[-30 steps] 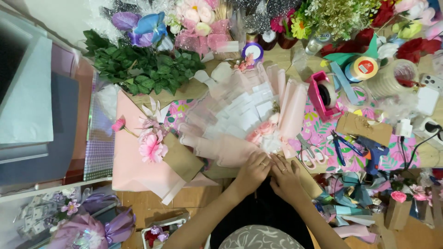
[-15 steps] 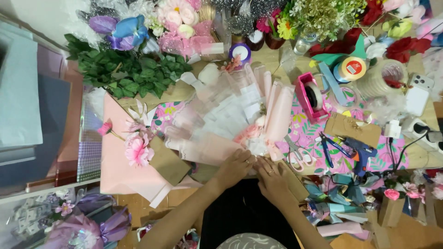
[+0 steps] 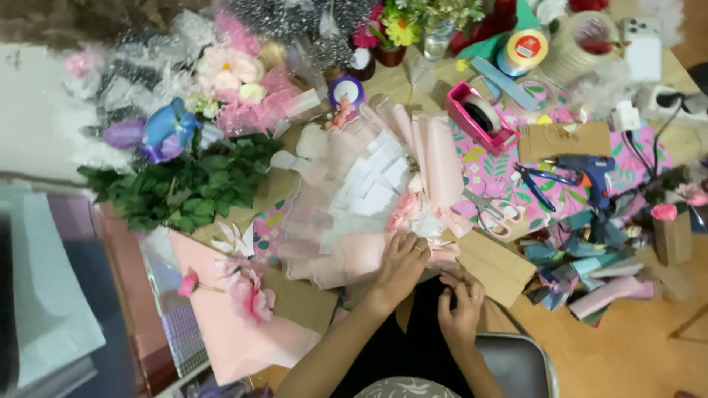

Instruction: The person wraps a bouquet of flowers using pink and white decorative paper. They fold the paper around the stems, secure it with tape, and adjust the layers to create a finished presentation.

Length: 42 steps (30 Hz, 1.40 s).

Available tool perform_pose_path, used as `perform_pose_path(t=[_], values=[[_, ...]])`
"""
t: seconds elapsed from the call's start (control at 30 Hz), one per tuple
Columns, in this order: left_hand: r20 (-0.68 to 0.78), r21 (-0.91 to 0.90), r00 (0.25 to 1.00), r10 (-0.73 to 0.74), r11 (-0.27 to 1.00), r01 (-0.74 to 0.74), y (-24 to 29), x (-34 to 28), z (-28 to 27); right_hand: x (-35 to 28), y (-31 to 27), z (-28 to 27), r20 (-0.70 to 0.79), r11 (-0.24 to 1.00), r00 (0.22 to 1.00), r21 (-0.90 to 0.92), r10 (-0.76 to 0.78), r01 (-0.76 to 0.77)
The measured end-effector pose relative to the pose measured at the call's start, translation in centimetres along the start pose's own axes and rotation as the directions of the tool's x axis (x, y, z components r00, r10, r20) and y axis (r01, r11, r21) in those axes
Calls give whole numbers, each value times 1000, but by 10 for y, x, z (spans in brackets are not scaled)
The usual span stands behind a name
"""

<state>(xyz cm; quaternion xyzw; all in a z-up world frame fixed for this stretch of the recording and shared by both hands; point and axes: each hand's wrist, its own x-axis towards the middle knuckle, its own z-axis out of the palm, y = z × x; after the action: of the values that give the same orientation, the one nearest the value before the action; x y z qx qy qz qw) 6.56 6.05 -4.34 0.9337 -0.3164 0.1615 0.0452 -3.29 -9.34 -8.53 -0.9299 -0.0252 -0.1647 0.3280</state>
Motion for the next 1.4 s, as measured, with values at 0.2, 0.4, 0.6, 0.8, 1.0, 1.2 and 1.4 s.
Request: perform_pose_path(t=[0.2, 0.4, 0.6, 0.8, 1.0, 1.2, 1.4], values=[[108, -157, 992, 63, 987, -46, -11, -7, 17, -24, -11, 63, 366, 139, 483, 667, 796, -732], [254, -344, 962, 102, 939, -9, -15, -9, 20, -18, 3, 90, 540, -260, 407, 782, 737, -567], [253, -381, 964, 87, 925, 17, -21, -11, 23, -13, 9, 65, 538, -196, 394, 742, 746, -641], [250, -355, 965, 79, 935, 16, -19, -13, 32, 15, -14, 44, 483, -105, 414, 738, 771, -667], [225, -299, 972, 64, 954, 6, -16, -18, 42, 56, -27, 26, 311, 184, 563, 733, 765, -655], [262, -347, 964, 53, 937, 42, -19, -18, 46, 32, -22, 46, 258, 227, 543, 708, 799, -669], [212, -317, 976, 54, 948, 17, -18, -24, 62, -4, -12, 73, 255, 169, 434, 665, 864, -728]])
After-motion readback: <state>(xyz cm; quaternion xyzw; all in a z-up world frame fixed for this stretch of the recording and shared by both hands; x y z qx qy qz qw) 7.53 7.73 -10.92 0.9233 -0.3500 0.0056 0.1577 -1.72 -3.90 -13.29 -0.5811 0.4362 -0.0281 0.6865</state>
